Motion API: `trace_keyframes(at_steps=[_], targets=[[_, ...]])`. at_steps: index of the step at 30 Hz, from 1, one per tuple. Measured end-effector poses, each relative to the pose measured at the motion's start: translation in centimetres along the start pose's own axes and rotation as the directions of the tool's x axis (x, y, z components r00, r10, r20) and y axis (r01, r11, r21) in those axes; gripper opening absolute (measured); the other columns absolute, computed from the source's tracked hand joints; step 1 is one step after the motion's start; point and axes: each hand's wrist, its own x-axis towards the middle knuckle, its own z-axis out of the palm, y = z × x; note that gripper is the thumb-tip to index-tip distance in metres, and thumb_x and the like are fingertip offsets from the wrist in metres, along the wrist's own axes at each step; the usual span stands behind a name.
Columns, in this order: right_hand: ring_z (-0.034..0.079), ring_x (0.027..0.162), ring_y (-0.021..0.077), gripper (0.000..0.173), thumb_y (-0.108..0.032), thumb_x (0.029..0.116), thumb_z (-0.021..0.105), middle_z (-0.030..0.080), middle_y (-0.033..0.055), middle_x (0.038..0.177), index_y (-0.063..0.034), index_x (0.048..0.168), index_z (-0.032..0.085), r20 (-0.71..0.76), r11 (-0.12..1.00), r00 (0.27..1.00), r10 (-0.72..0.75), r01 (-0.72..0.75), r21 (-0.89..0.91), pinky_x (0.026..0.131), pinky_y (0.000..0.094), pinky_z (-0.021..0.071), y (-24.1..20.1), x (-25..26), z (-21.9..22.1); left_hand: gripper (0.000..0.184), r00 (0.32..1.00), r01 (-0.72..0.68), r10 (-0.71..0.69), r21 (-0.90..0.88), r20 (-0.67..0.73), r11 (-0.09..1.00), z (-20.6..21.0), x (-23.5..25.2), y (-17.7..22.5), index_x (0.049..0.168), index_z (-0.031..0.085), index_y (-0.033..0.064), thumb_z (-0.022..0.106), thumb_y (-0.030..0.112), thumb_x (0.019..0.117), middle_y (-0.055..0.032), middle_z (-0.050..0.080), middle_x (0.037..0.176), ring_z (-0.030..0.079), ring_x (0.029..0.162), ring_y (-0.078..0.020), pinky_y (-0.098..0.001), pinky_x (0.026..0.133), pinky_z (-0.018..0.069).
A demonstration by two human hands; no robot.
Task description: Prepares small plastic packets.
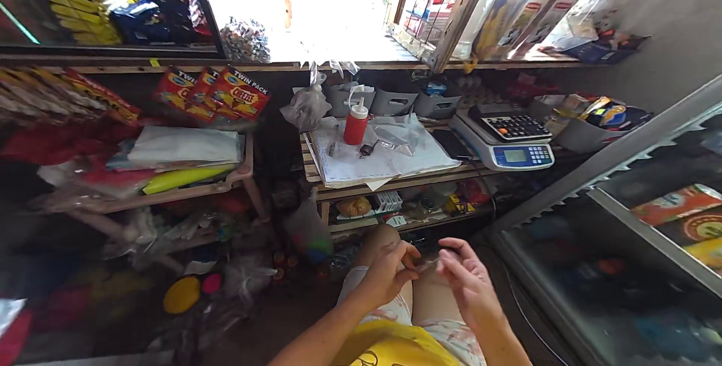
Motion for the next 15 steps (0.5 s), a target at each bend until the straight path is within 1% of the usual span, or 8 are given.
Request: trace_keyframes(at_steps=[3,5,7,8,10,12,13,15], targets=[[0.066,0.060,0.0062,0.025,0.002,0.0987,0.052,0.067,0.0003,0.072,-0.0112,0.117,0.062,-0.065,0.978,0.995,-0.077,0.088,0.189,0.064,0.0214,0.0597,-0.6,-0.3,-0.3,0.022,1.000,0.013,-0.017,0.214,0.016,0.977,0.1,0.1,-1.6,0.116,0.067,0.0121,0.072,0.019,0.0954,0.0023,0.072,0.092,0.067,0.097,-0.0137,-0.0486,0.114,0.0358],[0.063,0.058,0.0053,0.023,0.001,0.0963,0.055,0.065,-0.0008,0.070,-0.0102,0.114,0.064,-0.062,0.985,0.996,-0.060,0.069,0.159,0.062,0.0206,0.0577,0.0,-0.7,0.0,0.029,0.998,0.029,-0.045,0.263,0.054,0.964,0.1,0.2,-1.3,0.118,0.068,0.0150,0.077,0.018,0.0909,0.0027,0.073,0.094,0.066,0.105,-0.0165,-0.0496,0.118,0.0317],[0.063,0.057,0.0075,0.024,-0.001,0.0933,0.058,0.065,0.0012,0.069,-0.0050,0.116,0.062,-0.039,0.999,0.999,-0.033,0.032,-0.018,0.058,0.0218,0.0568,0.1,-0.7,0.3,0.053,0.990,0.046,-0.076,0.232,0.121,0.972,0.2,-0.1,-0.3,0.131,0.067,0.0170,0.086,0.022,0.0814,-0.0040,0.070,0.124,0.056,0.130,-0.0272,-0.0565,0.121,0.0280],[0.064,0.058,0.0091,0.024,-0.002,0.0932,0.060,0.067,0.0029,0.071,-0.0031,0.117,0.061,-0.026,0.994,1.000,-0.015,0.012,-0.109,0.058,0.0228,0.0572,0.2,-0.6,0.4,0.063,0.989,0.038,-0.064,0.191,0.133,0.981,0.4,-0.2,0.1,0.135,0.065,0.0181,0.089,0.026,0.0773,-0.0067,0.060,0.142,0.046,0.139,-0.0319,-0.0576,0.119,0.0303],[0.065,0.058,0.0105,0.025,-0.004,0.0915,0.063,0.069,0.0047,0.071,-0.0018,0.116,0.060,-0.034,0.980,0.999,0.019,-0.026,-0.196,0.056,0.0236,0.0562,0.7,-0.8,0.6,0.053,0.996,0.016,-0.027,0.121,0.089,0.993,0.7,-0.4,1.1,0.131,0.069,0.0181,0.084,0.036,0.0834,-0.0081,0.047,0.155,0.038,0.145,-0.0335,-0.0556,0.118,0.0337],[0.064,0.057,0.0103,0.025,-0.004,0.0905,0.065,0.069,0.0051,0.071,-0.0013,0.115,0.061,-0.035,0.981,0.999,0.037,-0.043,-0.187,0.054,0.0229,0.0548,1.2,-1.0,0.7,0.024,0.999,-0.028,0.023,0.156,0.035,0.987,0.7,0.0,2.0,0.110,0.076,0.0161,0.070,0.035,0.0965,-0.0062,0.057,0.142,0.046,0.136,-0.0294,-0.0518,0.113,0.0385],[0.065,0.057,0.0100,0.025,-0.005,0.0917,0.065,0.069,0.0046,0.072,-0.0019,0.116,0.060,-0.020,0.984,0.999,0.037,-0.040,-0.171,0.054,0.0227,0.0548,1.4,-1.1,0.7,0.018,0.999,-0.045,0.039,0.173,0.037,0.984,0.4,0.2,2.4,0.102,0.076,0.0159,0.066,0.030,0.0994,-0.0041,0.063,0.129,0.052,0.128,-0.0257,-0.0487,0.110,0.0409],[0.065,0.058,0.0079,0.023,-0.017,0.1014,0.058,0.069,0.0014,0.073,-0.0050,0.121,0.060,0.038,0.989,0.999,0.026,-0.020,-0.147,0.055,0.0224,0.0559,1.4,-0.9,0.3,0.015,0.996,-0.067,0.062,0.099,0.060,0.993,-1.1,0.7,3.1,0.097,0.078,0.0127,0.067,0.022,0.0991,-0.0040,0.067,0.117,0.056,0.118,-0.0220,-0.0421,0.105,0.0432]])
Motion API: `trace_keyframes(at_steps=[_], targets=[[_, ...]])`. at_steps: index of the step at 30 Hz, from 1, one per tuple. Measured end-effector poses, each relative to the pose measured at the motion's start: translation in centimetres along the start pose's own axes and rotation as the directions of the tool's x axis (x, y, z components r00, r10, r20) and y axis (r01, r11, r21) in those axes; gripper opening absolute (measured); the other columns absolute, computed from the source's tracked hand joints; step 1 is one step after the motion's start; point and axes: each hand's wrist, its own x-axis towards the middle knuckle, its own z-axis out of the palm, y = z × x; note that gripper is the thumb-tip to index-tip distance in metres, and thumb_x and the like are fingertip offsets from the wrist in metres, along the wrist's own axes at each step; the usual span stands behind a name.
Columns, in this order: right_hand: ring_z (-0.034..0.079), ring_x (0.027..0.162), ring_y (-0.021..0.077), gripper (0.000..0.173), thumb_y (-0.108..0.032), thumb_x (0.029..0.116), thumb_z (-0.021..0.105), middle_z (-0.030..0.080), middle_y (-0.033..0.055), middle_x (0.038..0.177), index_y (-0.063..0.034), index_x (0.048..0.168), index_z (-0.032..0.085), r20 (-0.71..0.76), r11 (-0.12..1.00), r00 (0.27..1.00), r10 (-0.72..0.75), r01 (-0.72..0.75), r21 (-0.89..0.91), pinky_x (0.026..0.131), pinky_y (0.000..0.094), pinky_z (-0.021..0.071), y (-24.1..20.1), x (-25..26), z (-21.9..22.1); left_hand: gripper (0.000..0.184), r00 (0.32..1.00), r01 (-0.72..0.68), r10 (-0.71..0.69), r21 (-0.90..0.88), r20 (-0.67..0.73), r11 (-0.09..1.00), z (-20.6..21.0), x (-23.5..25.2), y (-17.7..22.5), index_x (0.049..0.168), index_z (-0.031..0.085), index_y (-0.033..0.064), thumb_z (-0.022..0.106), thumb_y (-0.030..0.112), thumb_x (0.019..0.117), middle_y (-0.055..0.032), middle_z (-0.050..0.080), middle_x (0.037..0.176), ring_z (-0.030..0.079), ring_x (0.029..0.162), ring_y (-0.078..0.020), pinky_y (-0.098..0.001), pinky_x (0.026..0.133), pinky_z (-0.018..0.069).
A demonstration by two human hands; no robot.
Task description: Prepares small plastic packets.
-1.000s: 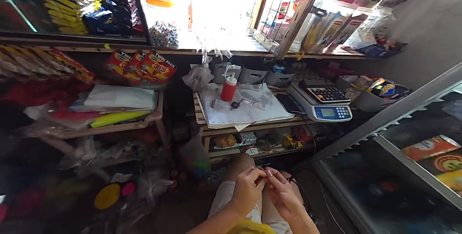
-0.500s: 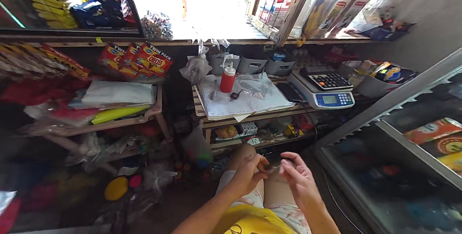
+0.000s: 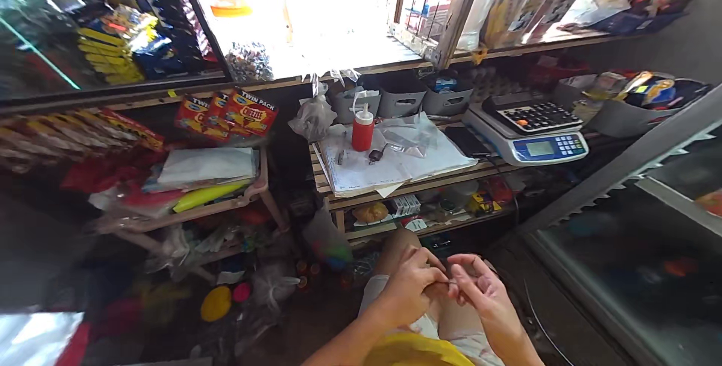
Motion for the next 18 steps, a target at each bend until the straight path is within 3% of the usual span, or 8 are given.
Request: trace_keyframes(at_steps=[2,4,6,8,11,13,15,18], targets=[[0.067,0.062,0.0068,0.031,-0.030,0.1097,0.044,0.071,-0.0014,0.076,-0.0081,0.127,0.057,0.036,1.000,0.999,-0.028,0.028,0.004,0.057,0.0229,0.0569,0.5,0.8,-1.3,0.012,0.999,-0.046,0.044,-0.118,-0.016,0.992,-3.1,1.2,0.7,0.096,0.077,0.0069,0.070,0.016,0.0974,-0.0064,0.068,0.110,0.060,0.109,-0.0176,-0.0337,0.098,0.0492],[0.066,0.063,0.0058,0.030,-0.027,0.1120,0.038,0.071,-0.0022,0.078,-0.0076,0.126,0.056,0.009,0.999,0.999,-0.041,0.040,0.024,0.058,0.0216,0.0564,1.3,2.0,-2.5,0.011,0.993,-0.084,0.075,-0.100,-0.088,0.991,-8.3,3.6,2.3,0.097,0.076,0.0020,0.069,0.011,0.0968,-0.0077,0.070,0.103,0.067,0.099,-0.0131,-0.0284,0.088,0.0573],[0.064,0.063,0.0036,0.025,-0.020,0.1105,0.039,0.068,-0.0048,0.076,-0.0066,0.122,0.056,-0.019,1.000,1.000,-0.007,0.007,0.026,0.059,0.0195,0.0552,1.9,3.3,-2.8,0.013,0.967,-0.065,0.092,0.119,-0.237,0.991,-14.5,6.9,4.4,0.099,0.075,0.0003,0.068,0.011,0.0973,-0.0068,0.072,0.097,0.069,0.088,-0.0092,-0.0252,0.079,0.0592],[0.064,0.062,0.0040,0.024,-0.018,0.1090,0.041,0.068,-0.0045,0.076,-0.0056,0.120,0.057,-0.011,0.999,1.000,0.004,-0.003,0.041,0.059,0.0198,0.0554,2.5,4.4,-2.6,0.014,0.893,0.017,0.166,0.400,-0.417,0.916,-20.7,11.0,6.0,0.100,0.075,0.0000,0.070,0.012,0.0958,-0.0091,0.073,0.095,0.070,0.083,-0.0115,-0.0286,0.076,0.0602],[0.064,0.062,0.0042,0.023,-0.018,0.1087,0.042,0.068,-0.0037,0.076,-0.0059,0.121,0.058,0.003,0.997,1.000,-0.027,0.027,0.075,0.058,0.0192,0.0548,3.4,5.9,-2.5,0.026,0.757,0.193,0.282,0.615,-0.589,0.765,-29.4,17.8,8.3,0.111,0.073,-0.0027,0.065,0.019,0.0998,-0.0171,0.074,0.106,0.073,0.092,-0.0203,-0.0364,0.085,0.0578],[0.063,0.062,0.0047,0.022,-0.016,0.1087,0.043,0.068,-0.0035,0.076,-0.0057,0.120,0.058,-0.009,0.995,0.999,-0.036,0.037,0.092,0.058,0.0193,0.0548,3.4,6.2,-2.6,0.025,0.713,0.192,0.402,0.711,-0.575,0.677,-34.7,22.2,8.1,0.114,0.072,0.0010,0.062,0.019,0.0997,-0.0139,0.074,0.109,0.072,0.096,-0.0155,-0.0300,0.087,0.0578],[0.064,0.063,0.0040,0.021,-0.014,0.1081,0.042,0.068,-0.0043,0.077,-0.0052,0.119,0.058,-0.023,0.996,1.000,-0.019,0.020,0.085,0.060,0.0195,0.0556,3.1,6.1,-3.0,0.022,0.727,0.159,0.466,0.784,-0.505,0.600,-38.5,25.4,7.1,0.113,0.073,0.0011,0.062,0.013,0.0977,-0.0153,0.072,0.112,0.071,0.099,-0.0166,-0.0290,0.090,0.0558],[0.065,0.066,0.0042,0.020,-0.012,0.1080,0.043,0.068,-0.0052,0.078,-0.0042,0.119,0.058,-0.040,0.997,0.999,0.009,-0.006,0.073,0.062,0.0204,0.0566,3.4,5.4,-4.3,0.022,0.809,0.210,0.364,0.806,-0.461,0.554,-41.0,27.3,3.7,0.112,0.072,-0.0005,0.060,0.004,0.0945,-0.0187,0.071,0.114,0.069,0.107,-0.0266,-0.0406,0.100,0.0517]])
